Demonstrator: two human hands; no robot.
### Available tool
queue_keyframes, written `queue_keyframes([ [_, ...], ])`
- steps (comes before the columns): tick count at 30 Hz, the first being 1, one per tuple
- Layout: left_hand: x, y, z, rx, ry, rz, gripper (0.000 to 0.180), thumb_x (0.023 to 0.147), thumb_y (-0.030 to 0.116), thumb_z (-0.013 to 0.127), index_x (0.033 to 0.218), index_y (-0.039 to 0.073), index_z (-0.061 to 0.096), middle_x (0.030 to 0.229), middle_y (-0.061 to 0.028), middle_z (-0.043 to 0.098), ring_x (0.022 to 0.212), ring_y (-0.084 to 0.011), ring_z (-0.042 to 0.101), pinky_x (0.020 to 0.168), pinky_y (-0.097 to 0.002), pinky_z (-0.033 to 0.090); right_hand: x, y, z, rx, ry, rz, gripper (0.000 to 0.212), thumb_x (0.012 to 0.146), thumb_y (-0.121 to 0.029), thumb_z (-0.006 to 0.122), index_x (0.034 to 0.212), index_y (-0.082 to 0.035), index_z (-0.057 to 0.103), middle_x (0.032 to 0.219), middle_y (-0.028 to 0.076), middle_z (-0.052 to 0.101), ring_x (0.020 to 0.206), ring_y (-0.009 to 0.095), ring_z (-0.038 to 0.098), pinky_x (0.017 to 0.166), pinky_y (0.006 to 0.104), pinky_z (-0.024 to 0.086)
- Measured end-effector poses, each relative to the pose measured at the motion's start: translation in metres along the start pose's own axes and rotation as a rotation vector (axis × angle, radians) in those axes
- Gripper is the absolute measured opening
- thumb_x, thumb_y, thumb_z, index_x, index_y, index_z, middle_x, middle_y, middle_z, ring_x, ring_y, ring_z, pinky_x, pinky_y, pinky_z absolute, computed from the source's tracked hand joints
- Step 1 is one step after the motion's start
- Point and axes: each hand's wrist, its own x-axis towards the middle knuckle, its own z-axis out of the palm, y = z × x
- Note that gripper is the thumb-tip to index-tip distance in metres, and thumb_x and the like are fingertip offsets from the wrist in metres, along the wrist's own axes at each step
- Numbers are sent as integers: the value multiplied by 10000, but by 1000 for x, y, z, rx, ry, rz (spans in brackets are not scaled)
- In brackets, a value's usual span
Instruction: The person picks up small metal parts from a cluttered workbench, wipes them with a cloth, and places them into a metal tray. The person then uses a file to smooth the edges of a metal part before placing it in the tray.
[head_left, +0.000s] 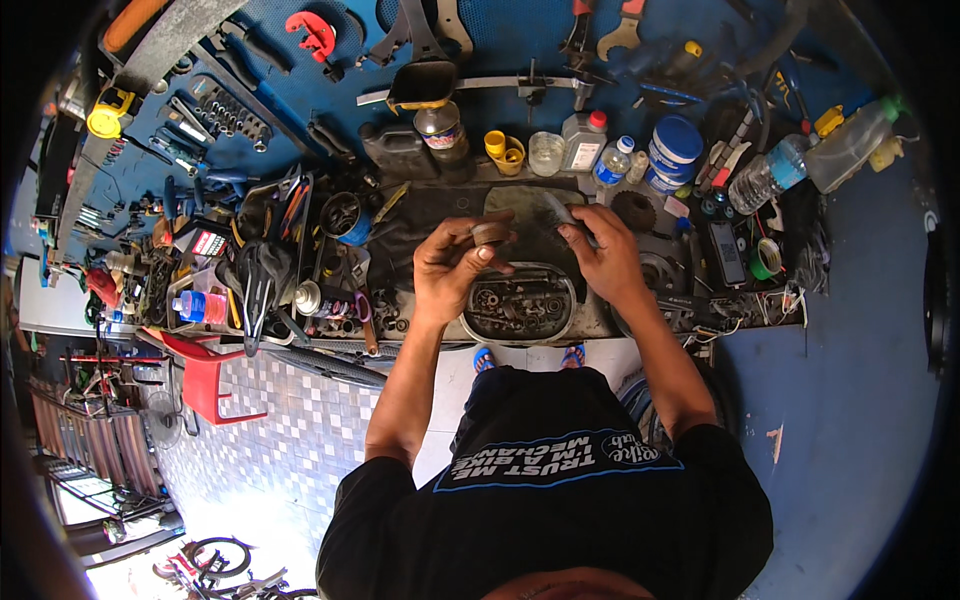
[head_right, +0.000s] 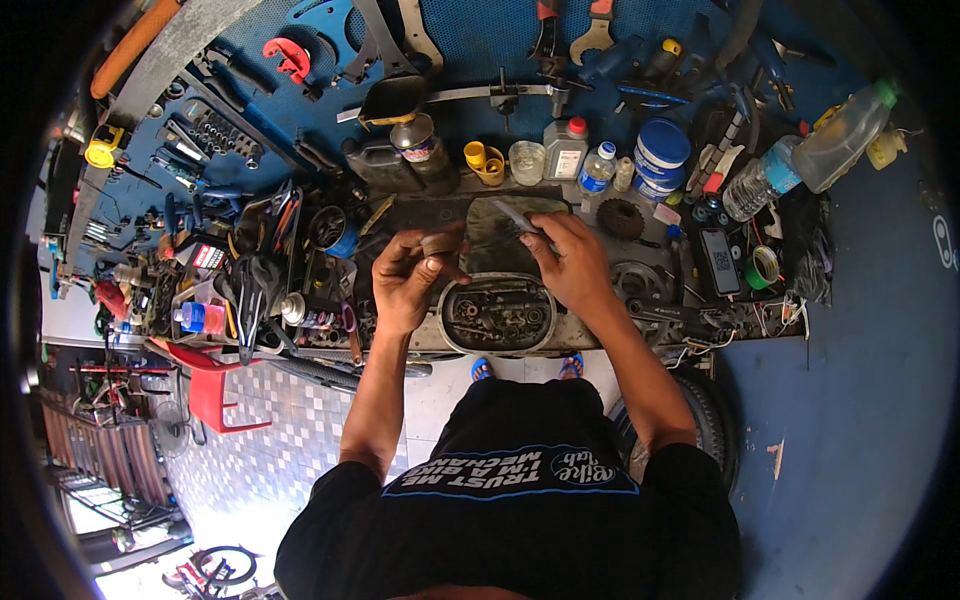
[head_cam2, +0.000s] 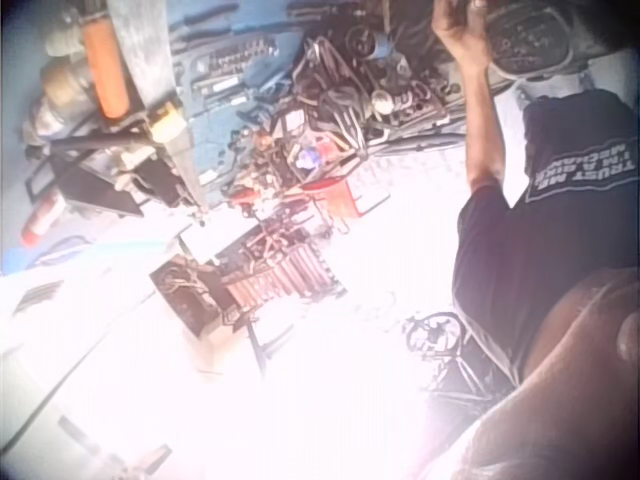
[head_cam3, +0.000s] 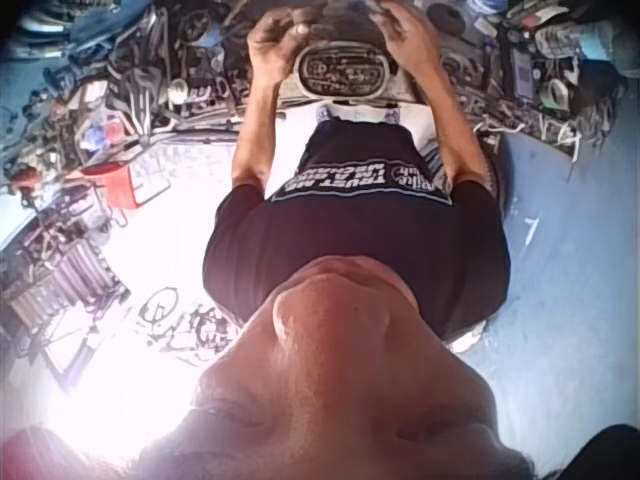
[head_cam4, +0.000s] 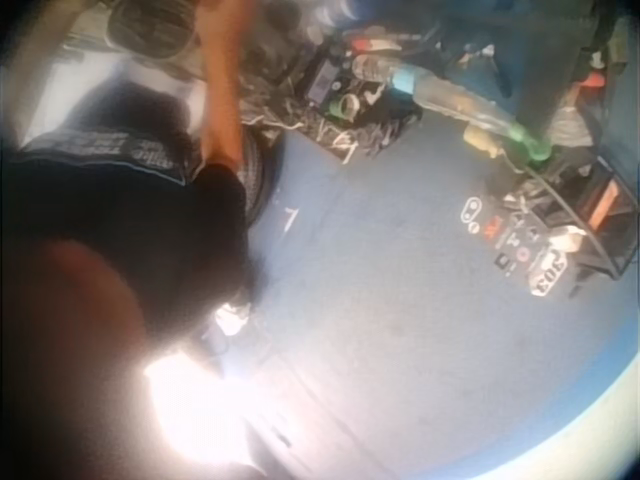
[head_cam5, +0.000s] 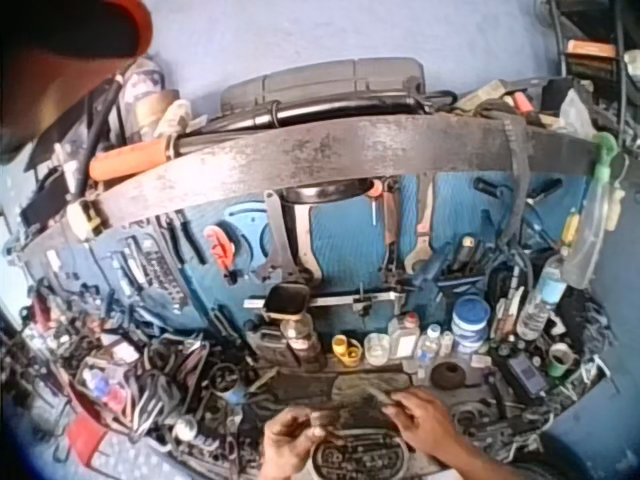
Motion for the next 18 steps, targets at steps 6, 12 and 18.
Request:
queue_keyframes([
  [6,0,-3,-2,196,97,-236,178,1041,41,665,1190,-4,580,1102,-130,702,955,-186,720,709,-322,650,1,9,-3,17,13,48,277,968,-207,774,1139,3,717,1078,174,737,953,360,710,804,410,559],
  [12,-12,-18,-19,479,51,-249,263,1033,20,667,1274,-12,567,1084,-68,649,895,-126,671,707,-293,638,2,11,-10,48,14,72,281,972,-210,769,1139,9,715,1081,173,733,951,367,704,816,407,557],
  [18,-15,-14,-9,312,49,-202,270,1023,-19,662,1281,-9,584,1163,-61,633,1014,-126,659,739,-296,652,4,3,-16,92,-11,-35,225,955,-151,768,1118,-2,728,1079,150,736,969,348,686,853,403,543],
])
